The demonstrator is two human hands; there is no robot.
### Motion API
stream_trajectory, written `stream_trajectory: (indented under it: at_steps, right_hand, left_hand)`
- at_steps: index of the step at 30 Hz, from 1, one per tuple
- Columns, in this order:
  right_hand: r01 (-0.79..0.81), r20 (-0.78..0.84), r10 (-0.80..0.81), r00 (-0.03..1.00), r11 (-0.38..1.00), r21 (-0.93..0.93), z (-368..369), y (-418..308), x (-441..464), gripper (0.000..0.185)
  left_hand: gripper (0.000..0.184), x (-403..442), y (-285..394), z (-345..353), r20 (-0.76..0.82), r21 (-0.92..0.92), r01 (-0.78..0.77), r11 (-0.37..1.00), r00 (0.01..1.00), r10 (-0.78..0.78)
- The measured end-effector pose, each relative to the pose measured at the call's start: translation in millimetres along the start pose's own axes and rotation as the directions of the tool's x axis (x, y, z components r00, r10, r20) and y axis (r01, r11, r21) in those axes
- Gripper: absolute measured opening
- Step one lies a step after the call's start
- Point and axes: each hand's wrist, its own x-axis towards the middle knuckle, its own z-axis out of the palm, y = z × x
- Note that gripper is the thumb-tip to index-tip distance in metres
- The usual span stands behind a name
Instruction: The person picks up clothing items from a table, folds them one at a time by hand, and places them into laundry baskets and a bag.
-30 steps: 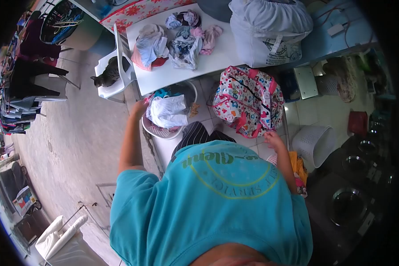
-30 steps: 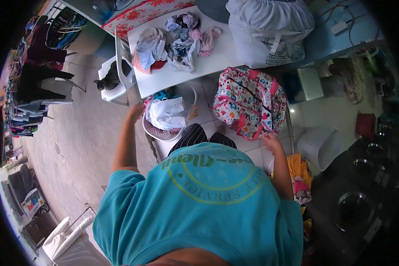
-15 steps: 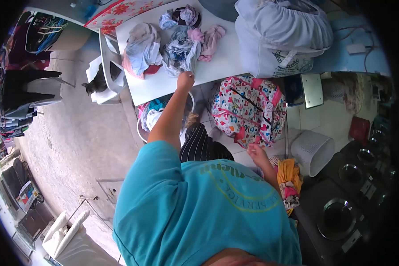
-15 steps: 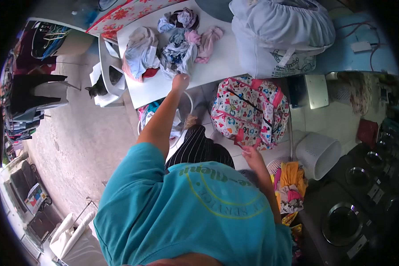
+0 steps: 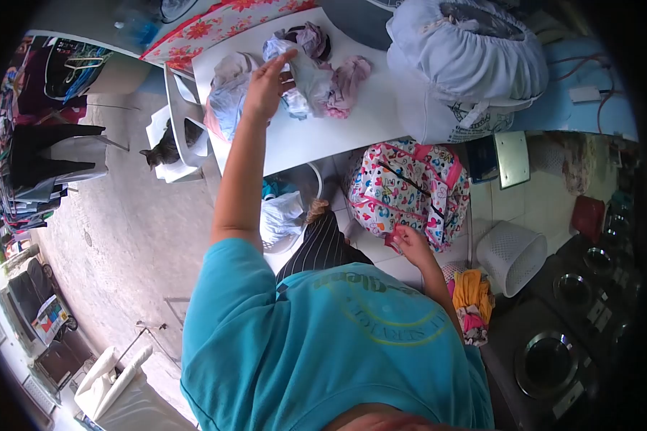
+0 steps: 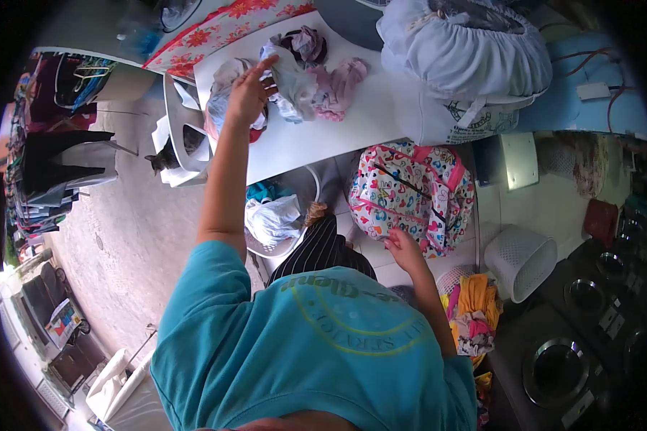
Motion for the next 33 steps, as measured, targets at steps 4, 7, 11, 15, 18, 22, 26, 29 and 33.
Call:
stream_trajectory:
  at_steps: [4,7,11,15,18,22,26,29,33]
  right_hand:
    - [0.151,-0.048,-0.16,0.986,0.977,-0.147,-1.9,-26.5,22.8,0.035]
    - [0.142,0.023,-0.141,0.99,0.956,-0.256,-6.6,-51.0,31.9,0.035]
    - [0.174,0.016,-0.175,0.984,0.959,-0.226,-0.6,-51.1,36.8,0.035]
    - [0.154,0.062,-0.142,0.988,0.944,-0.293,5.7,-34.5,34.4,0.037]
    - [0.087,0.081,-0.066,0.995,0.952,-0.292,7.9,-30.5,32.0,0.037]
    - [0.078,0.06,-0.065,0.996,0.967,-0.243,8.2,-19.9,34.2,0.037]
    - [0.013,0.019,-0.008,1.0,0.968,-0.25,0.7,-23.2,37.4,0.037]
    - [0.051,-0.044,-0.058,0.997,0.987,-0.149,-4.4,-18.9,38.3,0.038]
    - [-0.02,-0.057,0.01,0.998,0.983,-0.181,-14.1,-7.0,43.2,0.037]
  left_hand:
    - [0.035,-7.1,54.0,10.3,0.119,0.054,-0.123,0.991,0.986,0.116]
    - [0.038,-17.7,80.3,23.8,0.166,-0.096,-0.239,0.966,0.953,0.252]
    - [0.042,-25.6,87.3,21.8,0.14,-0.108,-0.212,0.971,0.964,0.226]
    - [0.039,-38.5,111.1,12.2,0.061,-0.07,-0.268,0.961,0.96,0.273]
    - [0.035,-19.0,129.0,-37.2,-0.213,0.01,-0.294,0.956,0.933,0.29]
    - [0.029,30.2,99.9,-143.2,-0.509,-0.016,-0.271,0.962,0.831,0.226]
    - [0.06,86.2,-14.4,-210.7,-0.625,0.634,0.298,0.714,0.741,0.246]
    - [0.027,87.9,-89.4,-153.8,-0.081,0.931,0.047,0.361,0.993,0.08]
    - [0.03,90.2,-219.1,-151.9,-0.064,0.981,0.025,-0.19,0.978,-0.198]
